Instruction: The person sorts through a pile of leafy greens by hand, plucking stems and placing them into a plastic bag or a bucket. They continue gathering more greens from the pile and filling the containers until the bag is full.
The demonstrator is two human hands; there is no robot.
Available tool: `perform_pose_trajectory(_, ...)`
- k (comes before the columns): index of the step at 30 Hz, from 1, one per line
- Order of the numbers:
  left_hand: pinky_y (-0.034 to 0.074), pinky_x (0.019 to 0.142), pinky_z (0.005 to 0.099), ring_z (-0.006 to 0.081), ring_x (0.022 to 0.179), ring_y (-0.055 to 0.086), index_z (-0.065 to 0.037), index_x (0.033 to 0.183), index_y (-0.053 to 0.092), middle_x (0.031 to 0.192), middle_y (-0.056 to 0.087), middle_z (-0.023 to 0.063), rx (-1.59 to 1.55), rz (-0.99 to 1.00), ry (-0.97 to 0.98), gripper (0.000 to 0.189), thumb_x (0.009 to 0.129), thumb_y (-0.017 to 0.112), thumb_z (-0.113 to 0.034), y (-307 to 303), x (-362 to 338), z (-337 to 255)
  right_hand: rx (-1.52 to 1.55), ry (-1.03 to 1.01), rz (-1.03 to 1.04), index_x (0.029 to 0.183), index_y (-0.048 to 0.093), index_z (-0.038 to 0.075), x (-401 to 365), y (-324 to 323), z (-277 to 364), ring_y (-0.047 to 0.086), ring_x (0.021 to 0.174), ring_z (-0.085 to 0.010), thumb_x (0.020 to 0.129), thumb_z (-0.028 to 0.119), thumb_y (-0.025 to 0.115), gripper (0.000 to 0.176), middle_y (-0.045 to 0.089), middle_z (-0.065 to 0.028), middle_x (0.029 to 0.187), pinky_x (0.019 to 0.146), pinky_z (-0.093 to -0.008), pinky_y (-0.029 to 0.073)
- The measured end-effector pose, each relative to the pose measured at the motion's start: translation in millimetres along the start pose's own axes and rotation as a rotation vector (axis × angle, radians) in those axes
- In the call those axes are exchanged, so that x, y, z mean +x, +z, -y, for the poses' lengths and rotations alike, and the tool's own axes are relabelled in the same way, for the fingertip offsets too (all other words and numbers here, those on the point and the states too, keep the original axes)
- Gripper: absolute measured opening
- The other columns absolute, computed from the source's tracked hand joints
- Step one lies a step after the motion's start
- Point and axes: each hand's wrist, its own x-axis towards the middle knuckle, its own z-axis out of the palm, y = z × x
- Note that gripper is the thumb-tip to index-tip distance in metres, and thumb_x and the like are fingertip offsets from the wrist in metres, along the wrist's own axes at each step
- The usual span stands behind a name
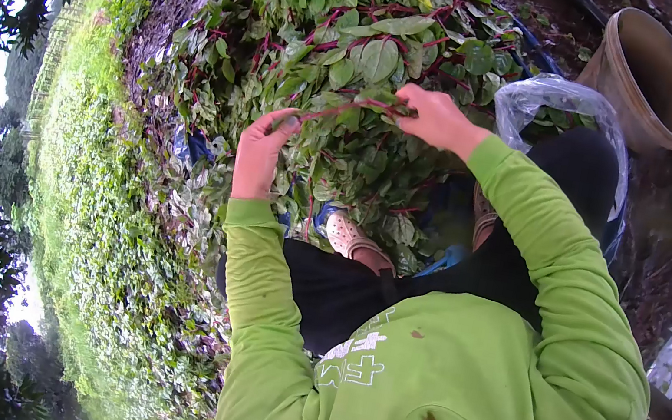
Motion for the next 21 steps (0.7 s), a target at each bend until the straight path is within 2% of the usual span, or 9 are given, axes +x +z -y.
perform_pose_trajectory(1,0.05,0.093,0.0314,0.0165,0.1,0.065,-0.002,0.126,0.07,0.114,0.072,0.0079,0.055,-0.064,0.004,0.031,0.095,0.07,-0.006,-2.3,5.1,12.6,0.174,-0.01,-0.028,0.122,0.063,0.007,3.4,-6.0,0.8,0.07,0.091,-0.0256,0.086,0.021,0.078,0.042,0.074,-0.0109,0.097,0.09,-0.042,0.052)
perform_pose_trajectory(2,0.046,0.102,0.0413,0.0258,0.109,0.063,-0.005,0.13,0.068,0.121,0.069,0.012,0.708,-0.333,0.345,0.037,0.093,0.069,-0.006,5.4,7.5,18.8,0.305,-0.051,0.044,0.114,0.065,0.002,6.0,-13.3,3.4,0.065,0.078,-0.0181,0.09,0.019,0.076,0.032,0.072,-0.008,0.089,0.072,-0.035,0.052)
perform_pose_trajectory(7,0.041,0.105,0.0563,0.0327,0.112,0.062,-0.012,0.124,0.07,0.119,0.068,0.0114,0.892,-0.084,0.893,0.032,0.092,0.07,-0.01,76.5,-12.1,-4.5,0.402,-0.021,0.248,0.106,0.07,0.001,-4.8,-20.4,12.7,0.061,0.077,-0.0107,0.091,0.02,0.076,0.025,0.069,-0.0032,0.084,0.074,-0.0336,0.052)
perform_pose_trajectory(9,0.046,0.097,0.0533,0.0357,0.104,0.064,-0.01,0.119,0.07,0.112,0.068,0.0129,0.692,0.064,0.699,0.025,0.095,0.068,-0.012,99.3,-15.3,20.6,0.439,-0.038,0.311,0.107,0.071,0.002,-8.1,-15.6,11.0,0.06,0.077,-0.0099,0.091,0.02,0.076,0.024,0.069,-0.003,0.081,0.075,-0.0325,0.052)
perform_pose_trajectory(10,0.047,0.094,0.0511,0.0362,0.101,0.065,-0.009,0.118,0.07,0.109,0.068,0.0133,0.633,0.087,0.617,0.023,0.095,0.067,-0.012,104.4,-17.6,22.2,0.325,-0.08,0.372,0.115,0.07,0.007,-8.7,-20.4,9.4,0.066,0.091,-0.0169,0.089,0.023,0.079,0.032,0.072,-0.0082,0.099,0.086,-0.0348,0.052)
perform_pose_trajectory(14,0.051,0.084,0.0405,0.0321,0.094,0.066,-0.006,0.114,0.072,0.104,0.069,0.0136,0.529,0.077,0.387,0.02,0.097,0.066,-0.013,98.9,-24.7,20.4,-0.469,-0.31,-0.454,0.13,0.066,0.012,-28.3,-29.1,14.0,0.055,0.128,-0.0351,0.084,0.031,0.082,0.052,0.059,-0.0142,0.14,0.107,-0.0425,0.043)
perform_pose_trajectory(17,0.051,0.081,0.0332,0.0213,0.089,0.065,-0.002,0.114,0.072,0.101,0.07,0.0093,0.397,0.033,0.325,0.02,0.1,0.065,-0.014,86.9,-15.7,32.5,-0.112,-0.221,-0.523,0.116,0.074,0.012,-33.2,-71.7,23.5,0.067,0.109,-0.0274,0.088,0.012,0.078,0.028,0.072,-0.0103,0.115,0.092,-0.0335,0.053)
perform_pose_trajectory(20,0.046,0.077,0.0246,0.0073,0.086,0.056,0.001,0.115,0.071,0.097,0.066,-0.0001,0.225,0.063,0.204,0.023,0.104,0.063,-0.018,89.6,-13.6,37.2,0.193,-0.109,-0.482,0.104,0.077,0.009,-44.7,-75.5,43.4,0.073,0.093,-0.0303,0.091,0.014,0.072,0.015,0.076,-0.0099,0.1,0.079,-0.0364,0.057)
perform_pose_trajectory(21,0.047,0.079,0.0274,0.0122,0.087,0.058,0.001,0.114,0.071,0.096,0.067,0.0034,0.212,0.073,0.187,0.023,0.103,0.064,-0.017,93.1,-12.9,36.7,0.201,-0.154,-0.455,0.106,0.077,0.009,-41.2,-69.6,40.3,0.072,0.091,-0.0314,0.091,0.014,0.072,0.016,0.075,-0.0108,0.1,0.078,-0.0376,0.056)
